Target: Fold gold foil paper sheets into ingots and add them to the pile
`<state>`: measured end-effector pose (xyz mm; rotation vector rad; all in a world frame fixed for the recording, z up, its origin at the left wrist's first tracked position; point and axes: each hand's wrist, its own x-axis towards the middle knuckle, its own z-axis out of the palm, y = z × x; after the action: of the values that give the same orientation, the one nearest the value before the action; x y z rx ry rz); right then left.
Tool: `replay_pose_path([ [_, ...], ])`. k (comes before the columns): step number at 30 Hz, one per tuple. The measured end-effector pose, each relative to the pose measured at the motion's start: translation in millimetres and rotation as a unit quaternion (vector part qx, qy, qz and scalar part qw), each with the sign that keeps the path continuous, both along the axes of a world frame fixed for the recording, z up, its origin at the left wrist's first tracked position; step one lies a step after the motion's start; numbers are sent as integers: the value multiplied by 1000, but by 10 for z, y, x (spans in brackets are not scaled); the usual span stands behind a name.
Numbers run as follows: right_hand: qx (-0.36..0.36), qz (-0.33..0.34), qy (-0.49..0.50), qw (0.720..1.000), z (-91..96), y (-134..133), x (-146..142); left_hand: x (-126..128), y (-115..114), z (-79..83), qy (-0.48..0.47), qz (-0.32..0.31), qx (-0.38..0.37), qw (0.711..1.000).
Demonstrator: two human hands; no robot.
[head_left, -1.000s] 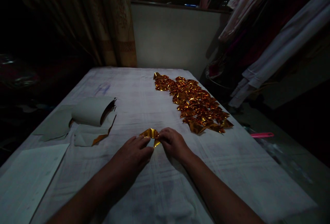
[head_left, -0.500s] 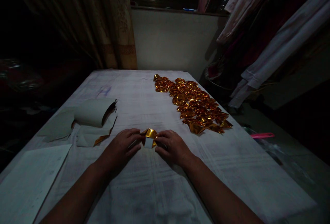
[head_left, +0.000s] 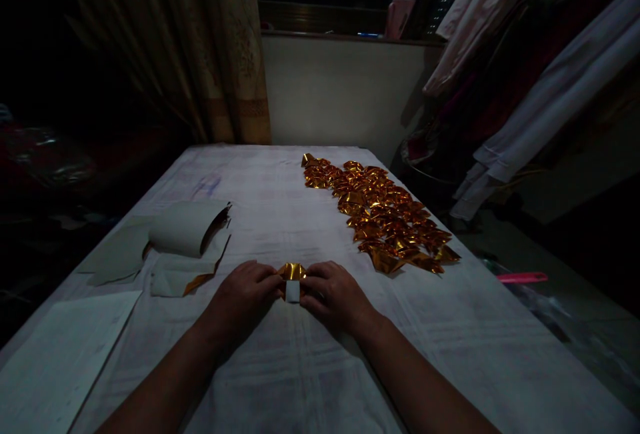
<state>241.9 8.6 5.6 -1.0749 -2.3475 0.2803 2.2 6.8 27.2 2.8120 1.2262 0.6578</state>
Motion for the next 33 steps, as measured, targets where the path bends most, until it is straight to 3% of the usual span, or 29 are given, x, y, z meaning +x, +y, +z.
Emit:
replay_pose_path([
  [7,42,-10,-16,999,-48,18,-16,-6,-21,-3,4,-7,6,1000],
  [17,44,-6,-16,999,-128,41,16,73,-36,-53,-33,-18,37,999],
  [23,-6,-40,24,999,-93,16,63,57,-46,-77,-75,-19,13,997],
  [33,-57,-82,12,995,-52,25,31,97,-80,-62,-56,3,5,998],
])
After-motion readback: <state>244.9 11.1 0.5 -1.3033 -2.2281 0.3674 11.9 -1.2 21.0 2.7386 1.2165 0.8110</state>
